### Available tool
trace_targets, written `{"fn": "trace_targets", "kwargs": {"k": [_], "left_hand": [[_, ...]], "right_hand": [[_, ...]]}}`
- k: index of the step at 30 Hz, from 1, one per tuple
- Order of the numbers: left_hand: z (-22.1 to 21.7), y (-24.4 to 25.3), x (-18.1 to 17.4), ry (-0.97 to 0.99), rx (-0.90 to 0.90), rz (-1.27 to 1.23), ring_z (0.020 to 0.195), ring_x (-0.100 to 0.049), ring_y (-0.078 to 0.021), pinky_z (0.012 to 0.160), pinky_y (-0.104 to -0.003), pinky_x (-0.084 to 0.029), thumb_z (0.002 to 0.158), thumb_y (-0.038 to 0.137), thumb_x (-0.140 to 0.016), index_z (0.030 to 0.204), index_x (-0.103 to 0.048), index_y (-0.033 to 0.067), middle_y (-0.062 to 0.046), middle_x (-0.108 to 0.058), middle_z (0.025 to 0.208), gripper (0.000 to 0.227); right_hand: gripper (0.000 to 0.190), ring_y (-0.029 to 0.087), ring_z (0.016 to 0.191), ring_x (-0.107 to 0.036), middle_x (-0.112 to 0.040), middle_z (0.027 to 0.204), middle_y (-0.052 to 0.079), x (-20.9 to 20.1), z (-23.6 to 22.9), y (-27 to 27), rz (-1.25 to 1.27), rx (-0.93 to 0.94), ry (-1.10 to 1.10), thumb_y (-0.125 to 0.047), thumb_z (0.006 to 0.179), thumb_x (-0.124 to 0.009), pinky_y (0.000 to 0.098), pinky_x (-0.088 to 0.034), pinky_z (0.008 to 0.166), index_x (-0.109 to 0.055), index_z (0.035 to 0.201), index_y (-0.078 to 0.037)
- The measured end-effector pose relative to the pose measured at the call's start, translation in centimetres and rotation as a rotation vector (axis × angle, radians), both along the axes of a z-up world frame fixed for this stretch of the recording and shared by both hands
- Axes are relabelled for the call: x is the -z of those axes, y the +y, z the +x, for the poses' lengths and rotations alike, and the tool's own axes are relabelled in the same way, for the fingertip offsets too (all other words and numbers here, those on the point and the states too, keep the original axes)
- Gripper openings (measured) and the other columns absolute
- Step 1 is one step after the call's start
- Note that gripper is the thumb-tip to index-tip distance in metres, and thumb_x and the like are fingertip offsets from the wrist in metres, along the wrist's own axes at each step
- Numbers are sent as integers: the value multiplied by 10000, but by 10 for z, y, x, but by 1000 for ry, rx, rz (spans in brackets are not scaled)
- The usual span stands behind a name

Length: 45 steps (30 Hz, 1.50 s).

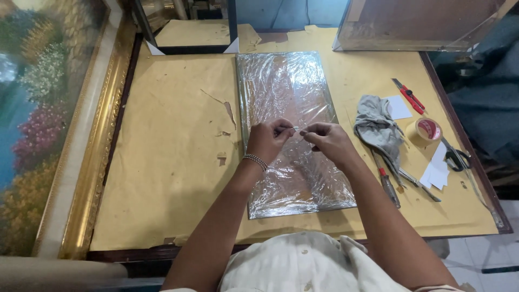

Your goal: Cleaning a mirror with a cloth and then attaching hanging wire to the back of a wrapped picture frame.

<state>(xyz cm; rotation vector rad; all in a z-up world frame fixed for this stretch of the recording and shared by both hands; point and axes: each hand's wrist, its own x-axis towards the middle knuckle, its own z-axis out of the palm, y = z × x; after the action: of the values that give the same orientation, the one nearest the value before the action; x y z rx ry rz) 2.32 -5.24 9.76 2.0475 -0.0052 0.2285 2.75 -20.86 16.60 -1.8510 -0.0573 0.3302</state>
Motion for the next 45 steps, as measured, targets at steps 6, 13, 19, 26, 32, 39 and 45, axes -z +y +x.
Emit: {"fn": "trace_targets", "kwargs": {"k": [6, 13, 19, 26, 32, 39, 45], "left_hand": [[-1, -6, 0, -17, -53, 98, 712, -652, -152, 681, -326, -525, 711, 243, -659, 812, -654, 254, 75, -662, 670, 102], [-1, -5, 5, -84, -33, 39, 739, -652, -205, 705, -346, -509, 703, 168, -644, 922, -630, 230, 12, -667, 678, 228], [2, -3, 10, -82, -58, 59, 740, -651, -168, 695, -318, -519, 723, 262, -666, 822, -659, 260, 31, -665, 677, 99], [8, 2, 8, -91, 17, 162, 801, -651, -169, 768, -332, -507, 758, 213, -606, 966, -607, 269, 15, -678, 767, 216], [-20, 49, 13, 184, 44, 318, 1019, -538, -311, 924, -426, -384, 658, 295, -670, 1195, -419, 158, -107, -544, 996, 607], [-48, 61, 43, 420, 103, 583, 1340, -130, -255, 1079, -513, -42, 700, 595, -573, 1376, -179, 340, 87, -180, 1457, 823], [-45, 57, 38, 568, 141, 734, 1357, -23, -223, 1033, -571, 30, 611, 768, -342, 1383, -22, 357, 113, -26, 1477, 932]], "right_hand": [[89, 153, 756, -532, -518, 773, 32, 15, 5, 6, 379, 26, 271, -125, 752, -533, 310, -496, 635, -559, 826, -82], [287, 81, 624, -442, -500, 706, 34, -11, -12, 13, 254, -66, 175, -109, 780, -478, 200, -398, 503, -583, 1044, -65], [371, 92, 567, -496, -609, 724, 95, -7, -6, 9, -12, -120, 4, -213, 804, -609, 185, -429, 441, -530, 1147, -98], [185, 141, 587, -610, -654, 720, 121, 9, 9, 10, -107, -37, -91, -239, 814, -643, 235, -522, 438, -665, 848, -58], [235, 247, 832, -616, -578, 918, 191, 14, 32, -14, 83, 271, -231, -247, 916, -490, 348, -574, 600, -511, 983, -23], [251, 70, 508, -447, -327, 579, -63, -10, 63, -67, 717, 456, 4, -294, 944, -293, 203, -467, 547, -393, 779, -134], [127, 66, 476, -297, -349, 607, -35, -24, 46, -97, 422, 624, -49, -207, 985, -409, 216, -259, 414, -420, 869, -157]]}}
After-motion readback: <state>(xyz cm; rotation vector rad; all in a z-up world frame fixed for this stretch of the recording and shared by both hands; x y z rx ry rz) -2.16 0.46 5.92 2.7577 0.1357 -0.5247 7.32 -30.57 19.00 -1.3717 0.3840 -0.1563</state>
